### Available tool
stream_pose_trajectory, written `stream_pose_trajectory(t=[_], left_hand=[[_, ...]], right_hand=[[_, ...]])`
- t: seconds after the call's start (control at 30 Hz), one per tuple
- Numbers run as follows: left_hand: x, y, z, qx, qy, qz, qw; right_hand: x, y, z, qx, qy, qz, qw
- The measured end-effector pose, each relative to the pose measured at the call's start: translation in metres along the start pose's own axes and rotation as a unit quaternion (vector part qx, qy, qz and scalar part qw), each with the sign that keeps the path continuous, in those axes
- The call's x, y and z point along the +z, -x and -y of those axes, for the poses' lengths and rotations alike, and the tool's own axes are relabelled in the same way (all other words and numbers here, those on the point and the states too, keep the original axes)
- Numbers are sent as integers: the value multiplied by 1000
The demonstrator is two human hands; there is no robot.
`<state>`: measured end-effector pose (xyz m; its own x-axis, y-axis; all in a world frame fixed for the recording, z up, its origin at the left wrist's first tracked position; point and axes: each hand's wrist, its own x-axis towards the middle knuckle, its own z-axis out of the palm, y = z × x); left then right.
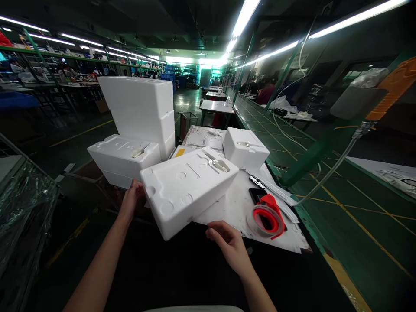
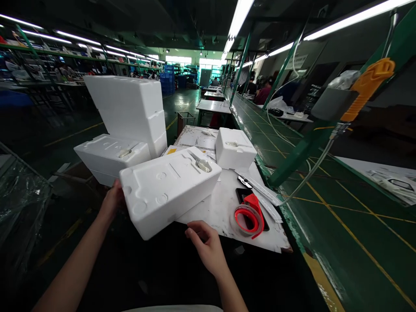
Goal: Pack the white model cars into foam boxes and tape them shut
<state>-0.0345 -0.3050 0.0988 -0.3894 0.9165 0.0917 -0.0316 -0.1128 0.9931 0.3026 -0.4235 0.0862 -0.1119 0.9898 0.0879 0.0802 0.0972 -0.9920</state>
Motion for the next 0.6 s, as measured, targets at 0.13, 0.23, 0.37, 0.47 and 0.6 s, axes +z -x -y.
stream_pose_trajectory(t=[0.13,0.23,0.37,0.47,0.6], left_hand=[[-32,45,9,-63,-42,64,995],[-34,84,12,-46,-72,163,983],[6,121,-5,4,-130,400,907],[50,129,-17,-1,-156,512,845],[98,118,-11,-2,-113,525,843]], right_hand=[[-9,8,9,-35,0,-14,999],[-17,8,20,-85,29,-125,988],[-55,4,31,-128,127,-338,924],[-106,-1,25,-119,290,-412,856],[-166,-11,1,5,363,-352,863]])
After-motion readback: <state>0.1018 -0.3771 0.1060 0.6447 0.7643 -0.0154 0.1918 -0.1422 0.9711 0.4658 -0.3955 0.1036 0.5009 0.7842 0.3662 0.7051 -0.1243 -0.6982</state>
